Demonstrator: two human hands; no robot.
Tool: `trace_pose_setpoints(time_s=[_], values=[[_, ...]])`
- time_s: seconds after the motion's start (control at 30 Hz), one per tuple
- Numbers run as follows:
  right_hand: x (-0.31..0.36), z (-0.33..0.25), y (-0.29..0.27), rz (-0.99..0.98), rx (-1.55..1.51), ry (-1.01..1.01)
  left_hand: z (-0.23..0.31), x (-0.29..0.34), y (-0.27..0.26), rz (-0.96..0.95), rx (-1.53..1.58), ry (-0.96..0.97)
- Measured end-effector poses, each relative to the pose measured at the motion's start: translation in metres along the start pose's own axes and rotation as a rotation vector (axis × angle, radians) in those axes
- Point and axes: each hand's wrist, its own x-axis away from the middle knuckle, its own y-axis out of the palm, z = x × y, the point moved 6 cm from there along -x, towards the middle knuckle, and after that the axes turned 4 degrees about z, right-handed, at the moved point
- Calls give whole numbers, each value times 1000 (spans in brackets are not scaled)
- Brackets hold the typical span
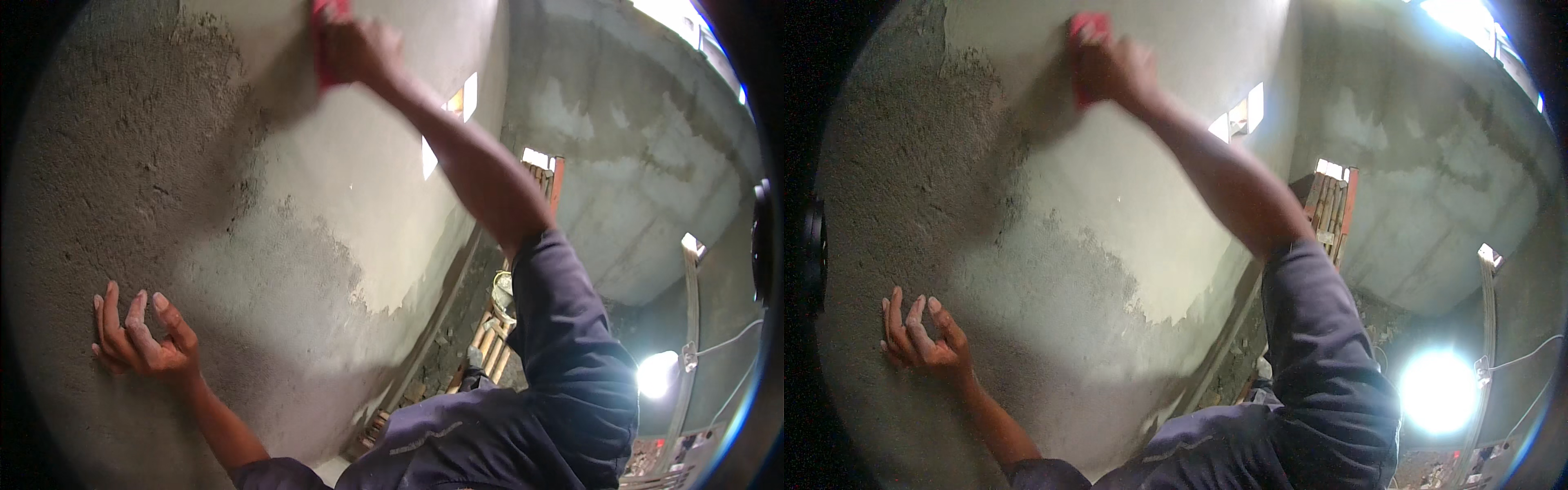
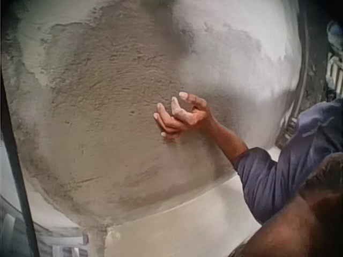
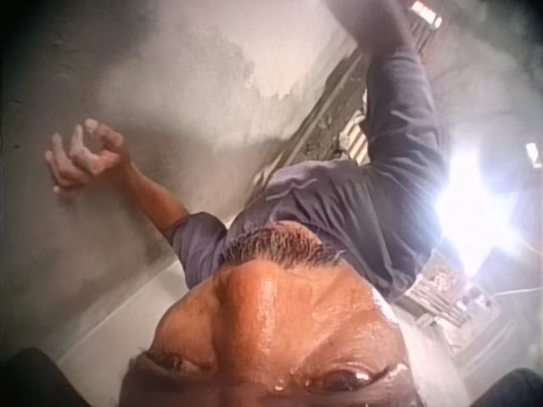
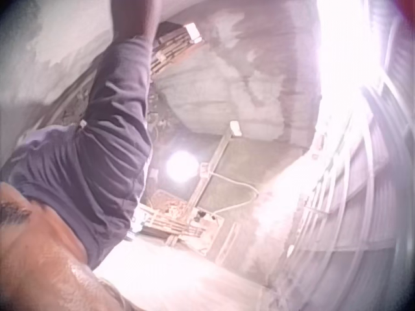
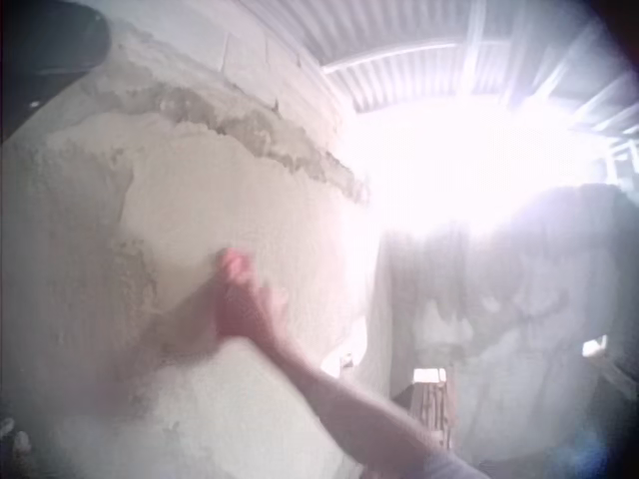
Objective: The person applies plaster to a wall using a trowel and smoothing tool, then smooths the surface with a sponge. The person repeatedly scoops plaster from a bucket and spreads it across the wall, finishing with a sponge to even out the texture.
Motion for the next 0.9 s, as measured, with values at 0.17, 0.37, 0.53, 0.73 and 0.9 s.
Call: trace_pose_setpoints(time_s=[0.17,0.37,0.53,0.73,0.9], values=[[121,-28,33,522,-448,-129,-2,-1,2,31,36,32],[51,12,29,88,-395,179,3,-3,1,-5,-22,31],[144,-30,67,314,-498,-180,4,0,1,-51,-30,53],[48,59,57,241,-560,345,2,-3,1,-35,-22,74],[115,-34,55,527,-635,-61,-3,-2,-4,-77,-91,79]])
